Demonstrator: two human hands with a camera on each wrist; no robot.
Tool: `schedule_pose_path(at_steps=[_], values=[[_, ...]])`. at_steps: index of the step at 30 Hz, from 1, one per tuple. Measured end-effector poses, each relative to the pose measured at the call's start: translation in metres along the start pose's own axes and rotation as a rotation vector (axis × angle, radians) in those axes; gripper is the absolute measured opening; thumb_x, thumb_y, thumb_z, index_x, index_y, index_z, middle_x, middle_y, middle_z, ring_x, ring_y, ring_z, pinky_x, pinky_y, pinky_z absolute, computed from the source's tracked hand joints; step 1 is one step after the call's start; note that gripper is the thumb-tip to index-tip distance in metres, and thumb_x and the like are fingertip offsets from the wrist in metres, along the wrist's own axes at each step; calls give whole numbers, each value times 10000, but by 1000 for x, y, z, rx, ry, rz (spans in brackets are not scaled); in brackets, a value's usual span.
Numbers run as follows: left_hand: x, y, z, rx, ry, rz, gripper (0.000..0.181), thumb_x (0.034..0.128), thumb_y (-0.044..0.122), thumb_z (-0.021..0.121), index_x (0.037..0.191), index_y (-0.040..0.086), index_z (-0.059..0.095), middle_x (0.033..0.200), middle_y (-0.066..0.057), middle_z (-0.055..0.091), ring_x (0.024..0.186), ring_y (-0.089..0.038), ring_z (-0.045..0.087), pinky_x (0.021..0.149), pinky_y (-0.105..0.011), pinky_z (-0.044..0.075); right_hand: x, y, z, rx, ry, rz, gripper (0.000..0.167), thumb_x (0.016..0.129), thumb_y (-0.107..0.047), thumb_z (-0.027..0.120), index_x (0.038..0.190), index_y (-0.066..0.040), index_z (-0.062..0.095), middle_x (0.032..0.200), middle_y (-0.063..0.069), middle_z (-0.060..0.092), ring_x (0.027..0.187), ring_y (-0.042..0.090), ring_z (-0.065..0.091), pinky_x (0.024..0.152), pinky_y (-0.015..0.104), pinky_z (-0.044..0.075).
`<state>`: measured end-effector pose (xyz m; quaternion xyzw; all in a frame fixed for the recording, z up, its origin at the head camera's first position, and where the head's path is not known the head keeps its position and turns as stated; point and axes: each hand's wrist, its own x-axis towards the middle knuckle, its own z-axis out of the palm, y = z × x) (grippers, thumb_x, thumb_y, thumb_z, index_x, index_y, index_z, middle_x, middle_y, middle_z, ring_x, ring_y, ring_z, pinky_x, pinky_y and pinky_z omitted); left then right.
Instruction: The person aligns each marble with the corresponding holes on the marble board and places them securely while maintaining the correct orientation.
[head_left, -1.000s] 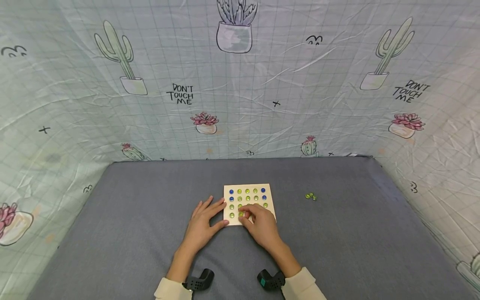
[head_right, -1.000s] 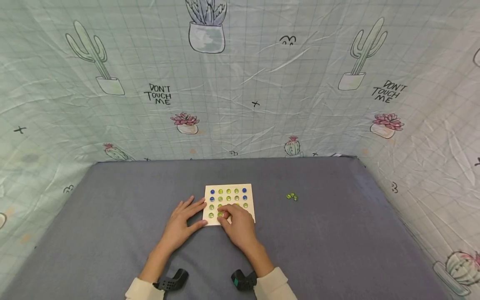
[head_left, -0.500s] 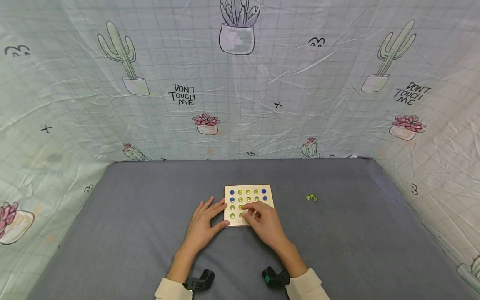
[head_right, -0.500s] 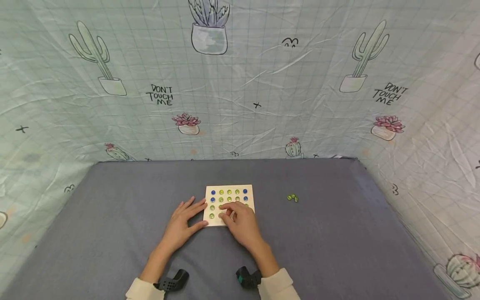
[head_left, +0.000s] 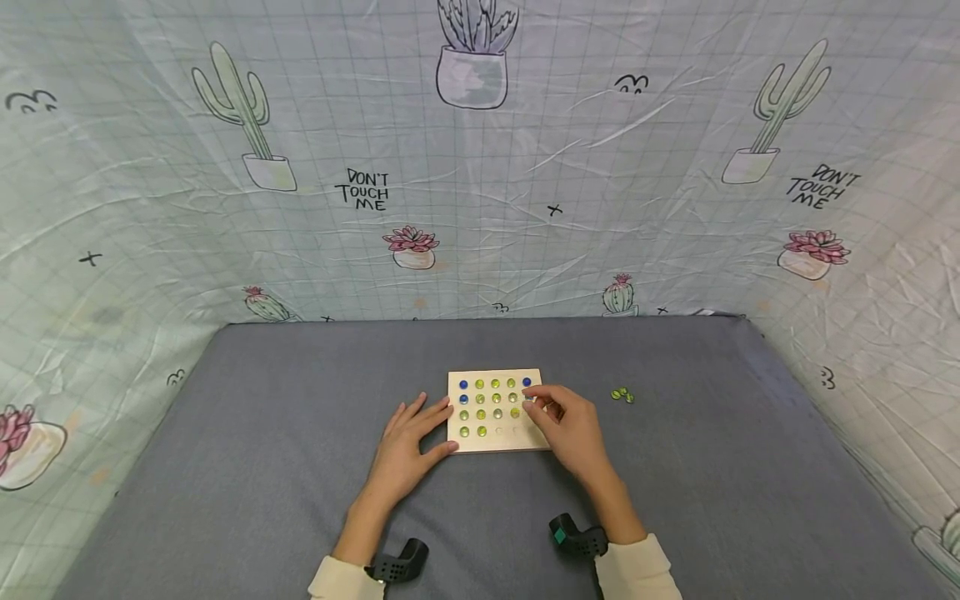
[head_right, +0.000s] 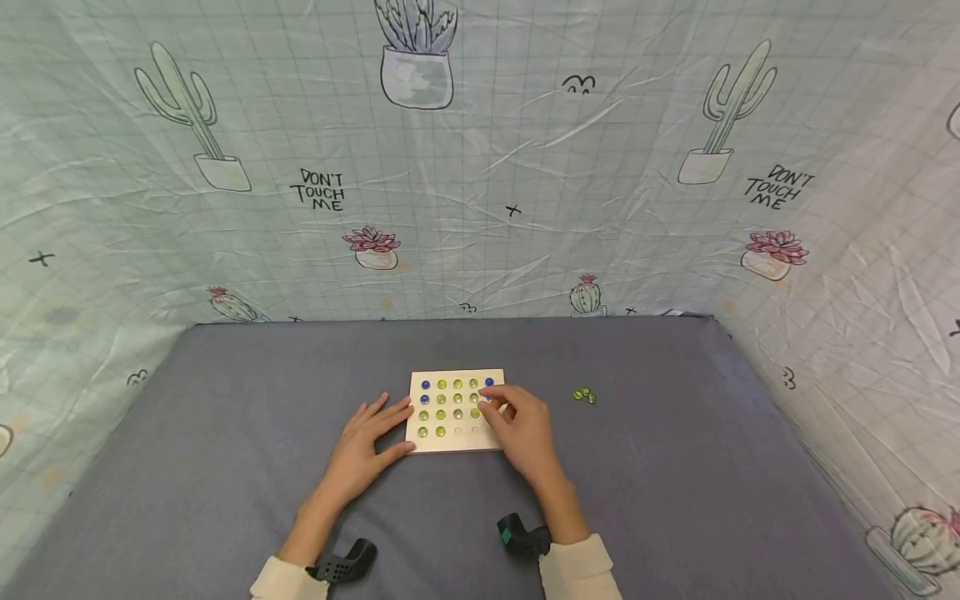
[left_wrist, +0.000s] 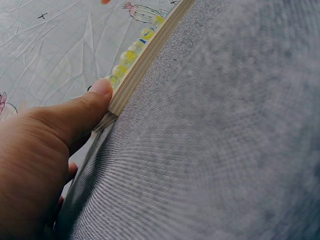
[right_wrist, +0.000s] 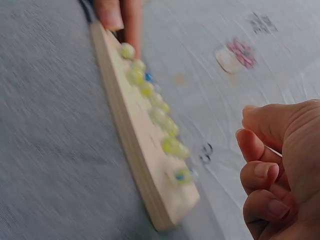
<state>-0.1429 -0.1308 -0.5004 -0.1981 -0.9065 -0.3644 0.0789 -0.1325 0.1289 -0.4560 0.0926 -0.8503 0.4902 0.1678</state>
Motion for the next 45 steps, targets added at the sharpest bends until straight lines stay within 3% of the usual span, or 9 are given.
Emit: schedule_pose_path(at_steps=[20, 35, 45], values=[[-2, 0, 0, 4, 5, 12, 593, 799, 366, 758, 1323, 135, 603, 1396, -3, 513, 1378, -290, 323, 1175, -465, 125, -2, 40, -57, -45, 177, 145, 171, 894, -220, 705, 1024, -113, 730, 816, -13, 652, 642, 137, 527, 509, 195, 429], [-1, -1, 1, 12, 24, 37, 600, 787, 349, 768, 1315, 115, 608, 1389, -11, 521, 1366, -316, 339, 1170, -482, 133, -9, 67, -77, -125, 238, 227, 213, 886, -235, 715, 1037, -87, 732, 795, 21, 627, 615, 112, 481, 497, 183, 386], [-2, 0, 2, 10, 22, 39, 602, 787, 365, 761, 1312, 112, 610, 1385, -21, 526, 1366, -323, 336, 1167, -495, 140, -17, 80, -83, -245, 305, 296, 202, 875, -228, 727, 1009, -77, 736, 790, 35, 630, 618, 69, 481, 535, 168, 367]])
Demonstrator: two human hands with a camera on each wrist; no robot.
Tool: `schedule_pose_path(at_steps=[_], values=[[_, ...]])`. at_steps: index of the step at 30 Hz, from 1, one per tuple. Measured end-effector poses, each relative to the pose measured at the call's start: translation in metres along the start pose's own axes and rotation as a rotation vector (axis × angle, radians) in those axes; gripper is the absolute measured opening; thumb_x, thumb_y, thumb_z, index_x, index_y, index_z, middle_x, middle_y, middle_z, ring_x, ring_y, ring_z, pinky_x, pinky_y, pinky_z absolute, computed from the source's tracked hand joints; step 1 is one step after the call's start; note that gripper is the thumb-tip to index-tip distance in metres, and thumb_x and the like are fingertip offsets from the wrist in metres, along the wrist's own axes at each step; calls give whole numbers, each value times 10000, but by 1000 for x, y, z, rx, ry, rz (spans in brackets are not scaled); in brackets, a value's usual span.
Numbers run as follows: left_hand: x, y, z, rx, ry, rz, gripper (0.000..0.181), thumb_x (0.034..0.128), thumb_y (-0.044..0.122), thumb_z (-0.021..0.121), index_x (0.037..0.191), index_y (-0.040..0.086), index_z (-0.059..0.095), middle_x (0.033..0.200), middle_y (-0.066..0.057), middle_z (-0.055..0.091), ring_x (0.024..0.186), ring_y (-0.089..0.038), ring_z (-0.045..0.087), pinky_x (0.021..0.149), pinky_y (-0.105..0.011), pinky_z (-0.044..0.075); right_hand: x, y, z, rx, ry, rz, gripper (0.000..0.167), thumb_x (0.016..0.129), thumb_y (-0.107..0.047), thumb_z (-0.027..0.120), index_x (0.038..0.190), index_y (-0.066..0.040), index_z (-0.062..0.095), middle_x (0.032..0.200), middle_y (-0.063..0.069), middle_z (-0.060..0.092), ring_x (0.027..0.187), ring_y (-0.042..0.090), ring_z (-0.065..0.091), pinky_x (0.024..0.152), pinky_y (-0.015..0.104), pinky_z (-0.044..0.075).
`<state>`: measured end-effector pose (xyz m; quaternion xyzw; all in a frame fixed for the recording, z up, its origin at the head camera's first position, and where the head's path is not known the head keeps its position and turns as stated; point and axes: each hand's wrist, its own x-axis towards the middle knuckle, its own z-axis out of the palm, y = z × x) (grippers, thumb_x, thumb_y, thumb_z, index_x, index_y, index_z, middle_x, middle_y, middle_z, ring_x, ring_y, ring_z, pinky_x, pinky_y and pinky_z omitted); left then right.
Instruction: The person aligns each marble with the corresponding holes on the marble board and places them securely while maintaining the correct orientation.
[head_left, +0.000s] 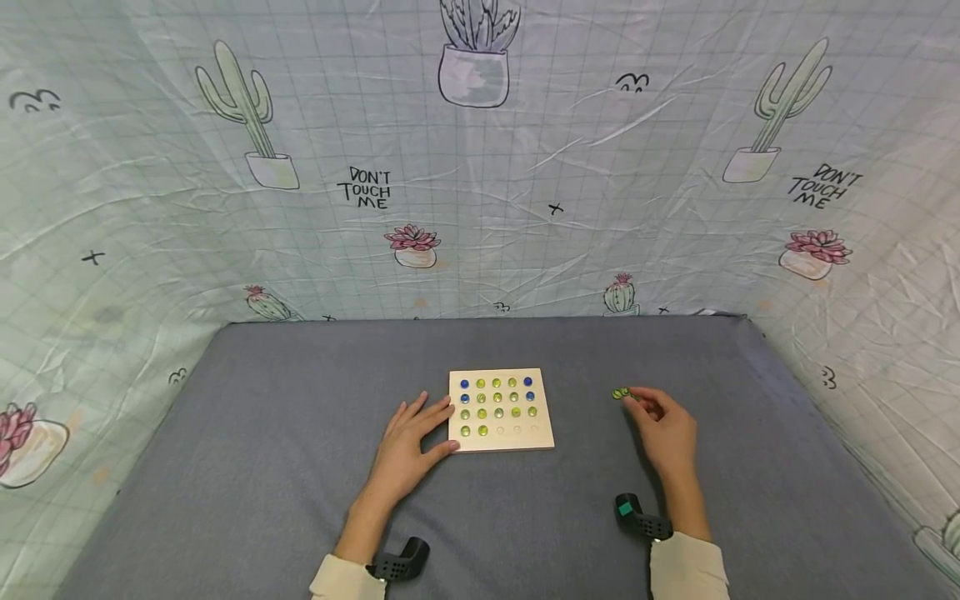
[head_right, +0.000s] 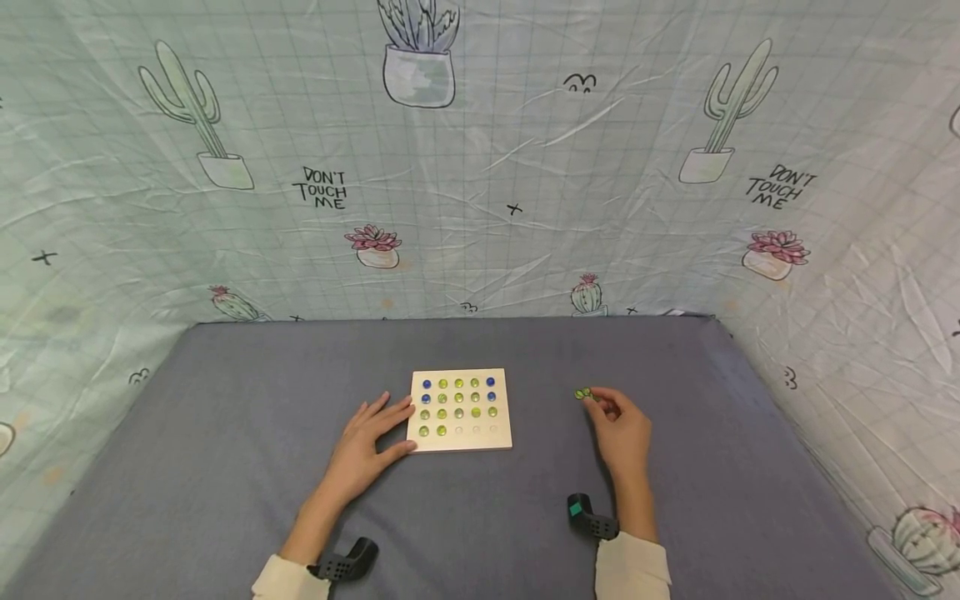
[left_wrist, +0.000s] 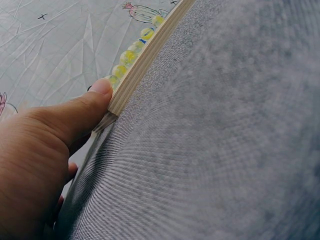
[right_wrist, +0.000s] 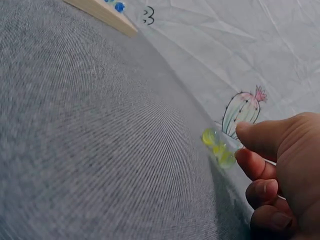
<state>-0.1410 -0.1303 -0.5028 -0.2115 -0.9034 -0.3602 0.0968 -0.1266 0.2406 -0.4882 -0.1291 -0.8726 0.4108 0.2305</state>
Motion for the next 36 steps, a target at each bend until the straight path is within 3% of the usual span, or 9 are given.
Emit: schedule_pose_path(at_steps=[18, 36], values=[[1, 0, 1, 1, 7, 3, 595, 788, 350, 766, 1310, 111, 612, 1384, -23, 526, 1360, -326, 346, 1161, -501, 150, 2, 6, 2, -39, -18, 102, 261, 866, -229, 733, 1086, -91, 707, 857, 44, 652, 676, 111, 520, 561, 184, 380], [1, 1, -2, -6, -35, -45, 589, 806, 372, 750, 1328, 143, 600, 1404, 13, 504, 1387, -268, 311, 1181, -439, 111, 3, 5, 1, -72, -34, 91, 268, 850, -183, 747, 1096, -86, 700, 864, 53, 665, 615, 76, 482, 525, 198, 356]])
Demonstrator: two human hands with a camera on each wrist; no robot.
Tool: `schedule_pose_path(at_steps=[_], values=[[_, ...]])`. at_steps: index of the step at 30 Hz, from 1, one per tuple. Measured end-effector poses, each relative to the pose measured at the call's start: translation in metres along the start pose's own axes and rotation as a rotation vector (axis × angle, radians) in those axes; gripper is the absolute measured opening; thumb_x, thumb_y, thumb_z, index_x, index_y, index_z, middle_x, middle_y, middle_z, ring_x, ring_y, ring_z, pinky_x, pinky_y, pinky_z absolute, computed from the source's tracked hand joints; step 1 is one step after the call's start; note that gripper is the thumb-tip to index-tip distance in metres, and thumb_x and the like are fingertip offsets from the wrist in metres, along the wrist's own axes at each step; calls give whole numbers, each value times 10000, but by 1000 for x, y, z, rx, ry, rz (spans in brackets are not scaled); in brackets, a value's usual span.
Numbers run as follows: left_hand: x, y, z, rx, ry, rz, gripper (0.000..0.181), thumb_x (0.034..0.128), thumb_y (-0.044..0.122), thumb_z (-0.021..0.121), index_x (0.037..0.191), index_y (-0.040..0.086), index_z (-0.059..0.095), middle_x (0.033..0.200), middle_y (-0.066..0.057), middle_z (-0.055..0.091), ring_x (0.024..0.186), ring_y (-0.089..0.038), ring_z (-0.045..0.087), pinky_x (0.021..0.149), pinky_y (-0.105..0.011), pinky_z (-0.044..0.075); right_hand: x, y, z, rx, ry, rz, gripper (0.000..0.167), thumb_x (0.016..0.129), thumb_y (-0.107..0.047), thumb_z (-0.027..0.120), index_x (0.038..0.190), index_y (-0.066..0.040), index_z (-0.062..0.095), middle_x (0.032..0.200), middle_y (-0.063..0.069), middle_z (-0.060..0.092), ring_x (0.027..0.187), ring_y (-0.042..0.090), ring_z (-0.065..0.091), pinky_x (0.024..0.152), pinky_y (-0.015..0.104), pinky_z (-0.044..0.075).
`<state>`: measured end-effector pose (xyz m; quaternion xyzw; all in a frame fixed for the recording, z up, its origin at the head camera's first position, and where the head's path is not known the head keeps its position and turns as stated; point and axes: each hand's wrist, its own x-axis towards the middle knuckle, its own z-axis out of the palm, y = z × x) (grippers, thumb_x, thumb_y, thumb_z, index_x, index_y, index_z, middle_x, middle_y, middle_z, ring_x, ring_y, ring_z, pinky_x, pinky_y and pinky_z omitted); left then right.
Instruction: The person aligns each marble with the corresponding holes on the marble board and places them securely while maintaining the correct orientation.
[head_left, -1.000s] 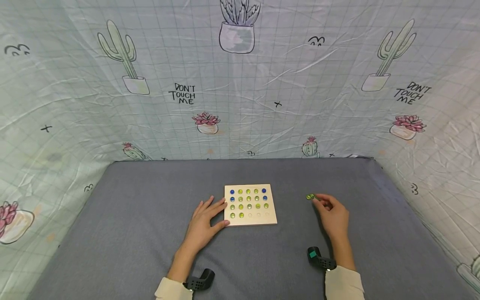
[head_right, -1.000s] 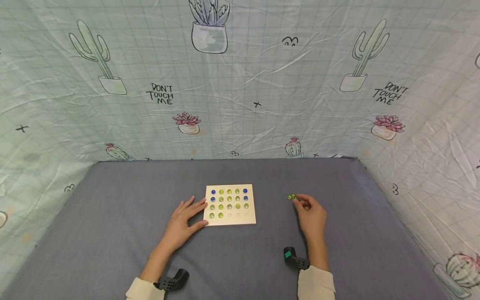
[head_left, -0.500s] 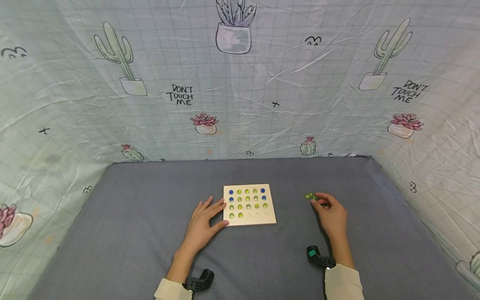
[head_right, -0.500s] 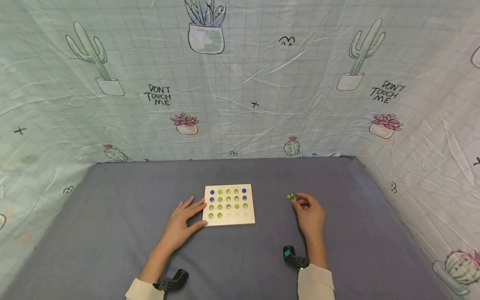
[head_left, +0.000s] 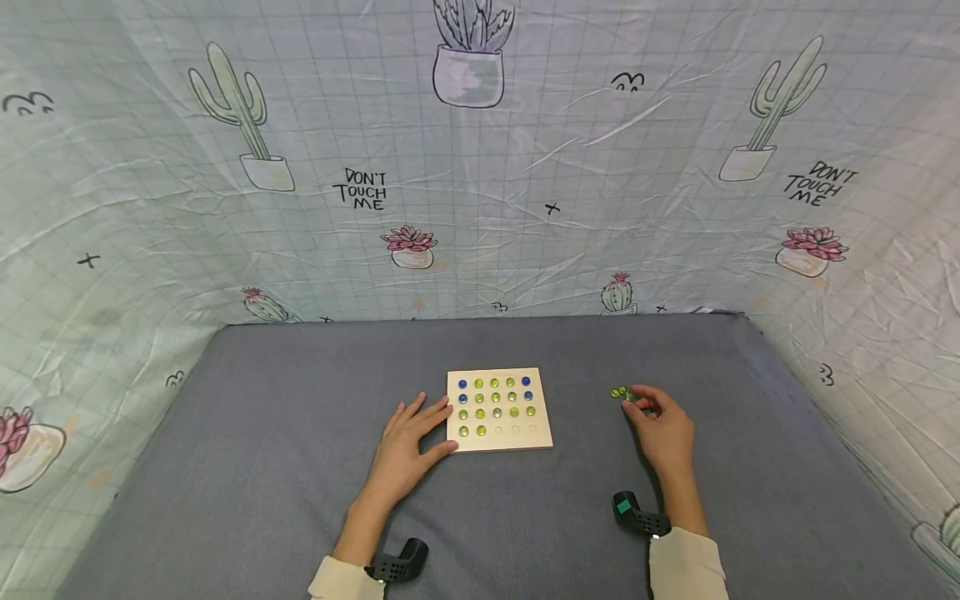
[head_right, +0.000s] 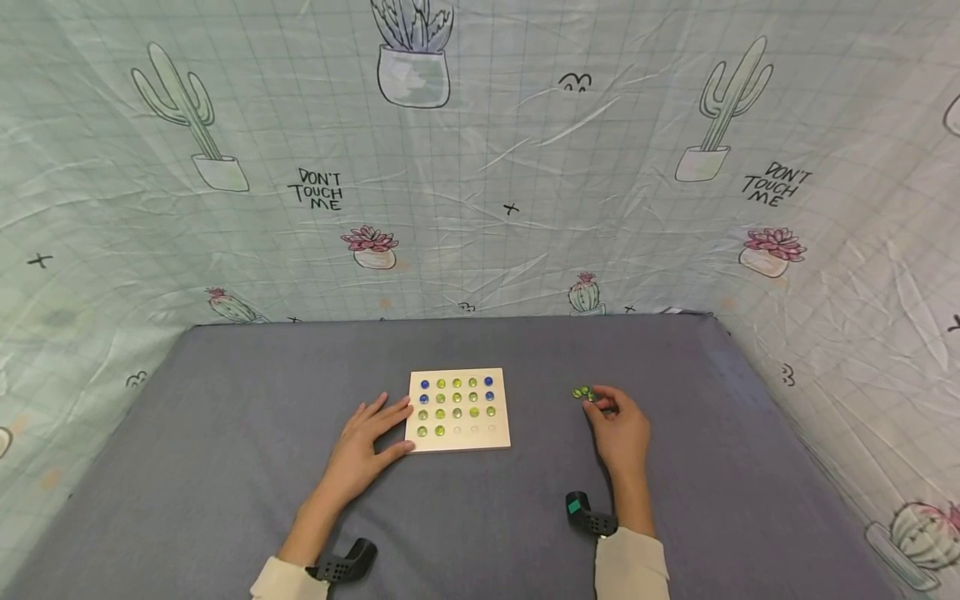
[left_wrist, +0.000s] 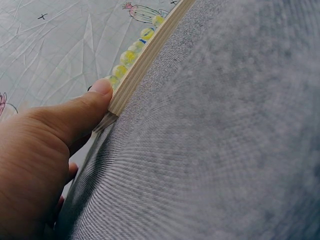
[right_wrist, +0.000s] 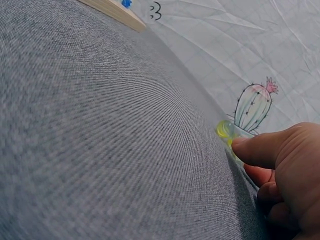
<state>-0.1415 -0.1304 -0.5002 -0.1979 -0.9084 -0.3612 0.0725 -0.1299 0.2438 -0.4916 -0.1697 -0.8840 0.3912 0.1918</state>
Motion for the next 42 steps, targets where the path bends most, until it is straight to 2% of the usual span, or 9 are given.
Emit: schedule_pose_path(at_steps=[11, 17, 31, 39, 42], values=[[0, -1, 0, -7, 1, 12, 595, 801, 373, 753, 1327, 141, 599, 1405, 15, 503, 1386, -275, 311, 1181, -443, 112, 1, 2, 2, -29, 7, -10, 251, 852, -152, 741, 1083, -60, 707, 857, 66, 664, 640, 141, 501, 525, 223, 363], [0, 0, 1, -13, 20, 29, 589, 796, 353, 761, 1314, 117, 609, 1391, -12, 521, 1376, -317, 320, 1176, -467, 119, 1, 1, 1, -31, 7, -19, 233, 852, -137, 736, 1067, -51, 711, 845, 65, 653, 590, 125, 481, 498, 234, 354], [0, -1, 0, -18, 22, 38, 594, 793, 357, 761, 1315, 117, 608, 1390, -14, 522, 1372, -316, 329, 1173, -475, 130, 0, -1, 2, -44, 8, -14, 238, 855, -141, 736, 1073, -49, 706, 843, 64, 652, 603, 131, 486, 508, 241, 359], [0, -1, 0, -28, 6, 10, 586, 804, 371, 755, 1322, 143, 603, 1396, 18, 511, 1384, -276, 314, 1181, -436, 116, 0, -2, 2, -42, 10, -14, 240, 851, -132, 738, 1071, -44, 706, 833, 66, 651, 588, 135, 482, 497, 247, 354], [0, -1, 1, -19, 17, 20, 585, 802, 357, 759, 1318, 128, 606, 1389, 2, 519, 1377, -295, 325, 1178, -450, 125, 0, -3, 2, -48, 11, -18, 238, 850, -131, 737, 1067, -40, 704, 827, 67, 649, 583, 137, 481, 497, 252, 351]])
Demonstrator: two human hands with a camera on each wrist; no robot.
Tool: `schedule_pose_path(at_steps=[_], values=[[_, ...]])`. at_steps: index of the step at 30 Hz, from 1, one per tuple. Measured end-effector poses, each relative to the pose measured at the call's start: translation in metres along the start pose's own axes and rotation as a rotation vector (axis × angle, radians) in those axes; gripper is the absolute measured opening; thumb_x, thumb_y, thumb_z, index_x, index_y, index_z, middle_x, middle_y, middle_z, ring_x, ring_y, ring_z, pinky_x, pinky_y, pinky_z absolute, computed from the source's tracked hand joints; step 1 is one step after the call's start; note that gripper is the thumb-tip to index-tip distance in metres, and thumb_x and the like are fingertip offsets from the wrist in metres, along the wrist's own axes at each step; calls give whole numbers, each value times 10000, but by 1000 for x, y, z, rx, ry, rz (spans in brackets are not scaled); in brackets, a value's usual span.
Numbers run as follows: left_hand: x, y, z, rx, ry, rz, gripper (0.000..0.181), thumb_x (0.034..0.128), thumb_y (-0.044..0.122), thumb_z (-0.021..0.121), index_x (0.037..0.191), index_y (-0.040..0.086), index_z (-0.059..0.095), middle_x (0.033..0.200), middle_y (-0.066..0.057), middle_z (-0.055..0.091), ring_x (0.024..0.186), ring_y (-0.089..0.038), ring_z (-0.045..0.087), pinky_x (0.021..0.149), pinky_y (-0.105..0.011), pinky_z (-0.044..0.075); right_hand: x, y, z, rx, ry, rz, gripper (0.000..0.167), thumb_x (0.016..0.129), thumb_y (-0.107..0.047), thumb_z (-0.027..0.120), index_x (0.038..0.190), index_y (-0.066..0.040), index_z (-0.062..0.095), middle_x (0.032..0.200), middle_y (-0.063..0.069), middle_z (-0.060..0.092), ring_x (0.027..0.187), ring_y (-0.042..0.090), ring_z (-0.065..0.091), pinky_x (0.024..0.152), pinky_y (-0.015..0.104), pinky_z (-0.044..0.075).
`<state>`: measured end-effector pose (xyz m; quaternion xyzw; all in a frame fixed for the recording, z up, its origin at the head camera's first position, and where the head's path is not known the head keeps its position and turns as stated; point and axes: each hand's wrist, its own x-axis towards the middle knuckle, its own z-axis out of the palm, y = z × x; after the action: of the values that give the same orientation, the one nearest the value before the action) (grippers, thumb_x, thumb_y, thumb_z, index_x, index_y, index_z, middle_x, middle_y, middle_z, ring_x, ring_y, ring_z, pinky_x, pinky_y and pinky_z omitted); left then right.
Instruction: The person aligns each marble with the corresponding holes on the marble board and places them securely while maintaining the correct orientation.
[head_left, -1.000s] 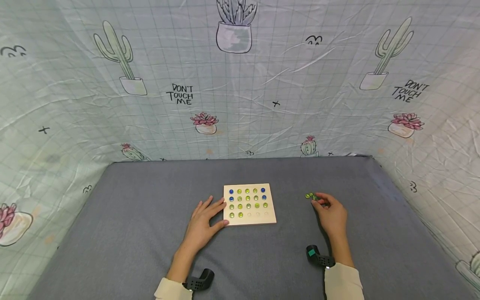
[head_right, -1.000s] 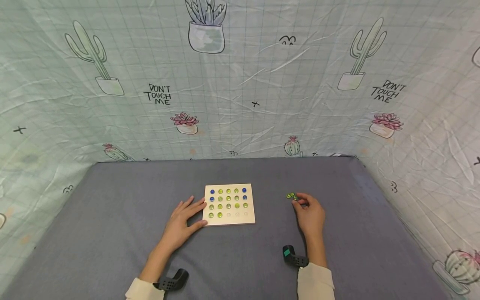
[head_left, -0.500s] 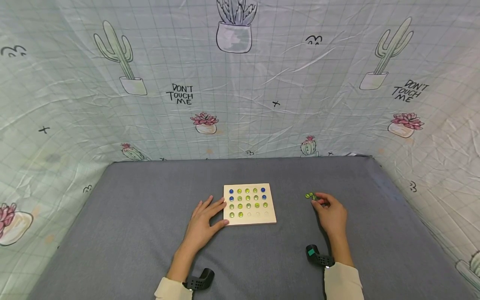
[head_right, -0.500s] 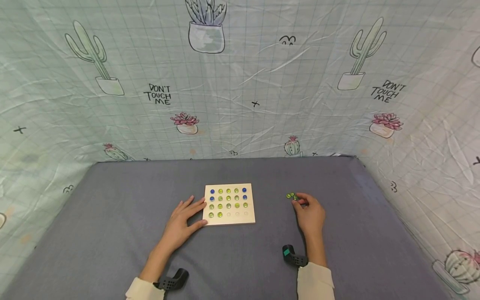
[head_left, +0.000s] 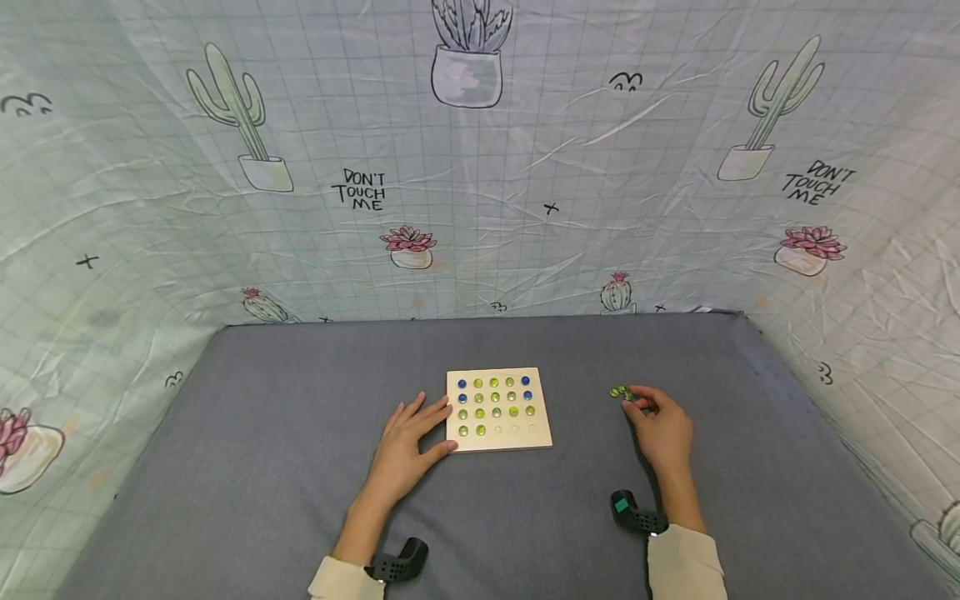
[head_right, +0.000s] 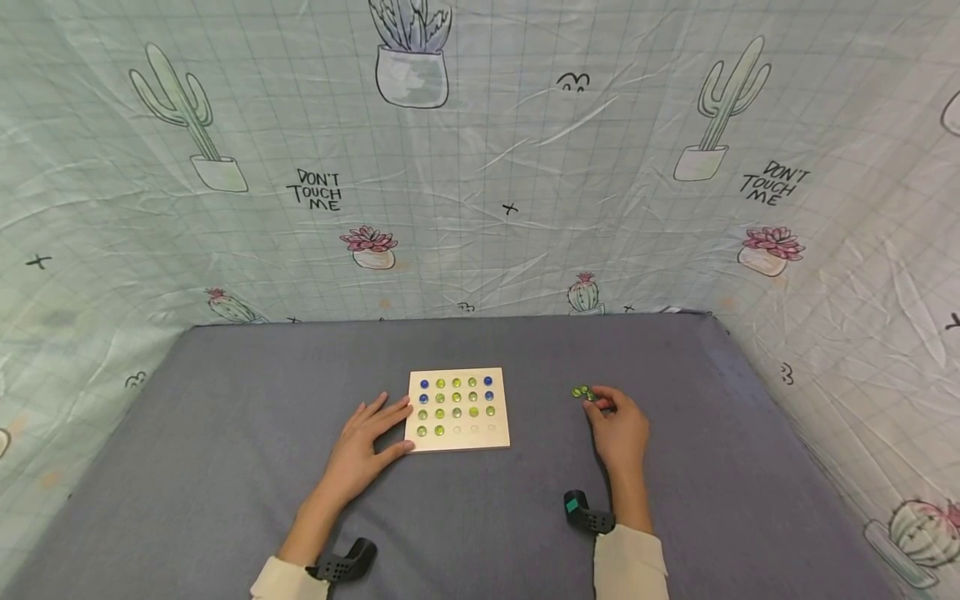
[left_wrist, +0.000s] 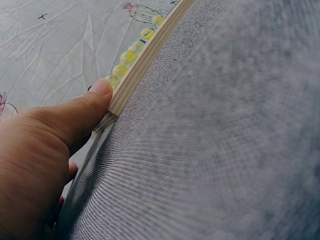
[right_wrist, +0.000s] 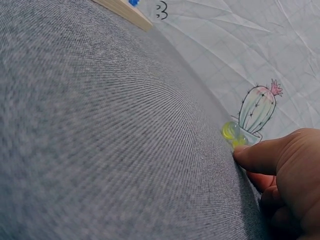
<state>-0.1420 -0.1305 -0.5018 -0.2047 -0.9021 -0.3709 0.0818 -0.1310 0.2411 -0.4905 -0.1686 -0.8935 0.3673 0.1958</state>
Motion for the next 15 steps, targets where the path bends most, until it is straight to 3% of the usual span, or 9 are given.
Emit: schedule_pose_path(at_steps=[7, 15], values=[[0, -1, 1, 11, 36, 41, 590, 783, 345, 771, 1299, 100, 620, 1372, -39, 538, 1350, -344, 356, 1160, -503, 155, 0, 0, 0, 0, 3, -8, 222, 851, -134, 738, 1050, -41, 706, 820, 66, 646, 574, 135, 480, 490, 254, 350], [0, -1, 1, 3, 11, 17, 583, 802, 357, 758, 1313, 119, 610, 1384, -23, 526, 1370, -308, 334, 1172, -472, 134, 0, 0, 0, 9, 3, -3, 199, 849, -145, 744, 1023, -54, 714, 815, 55, 644, 590, 132, 490, 497, 250, 355]])
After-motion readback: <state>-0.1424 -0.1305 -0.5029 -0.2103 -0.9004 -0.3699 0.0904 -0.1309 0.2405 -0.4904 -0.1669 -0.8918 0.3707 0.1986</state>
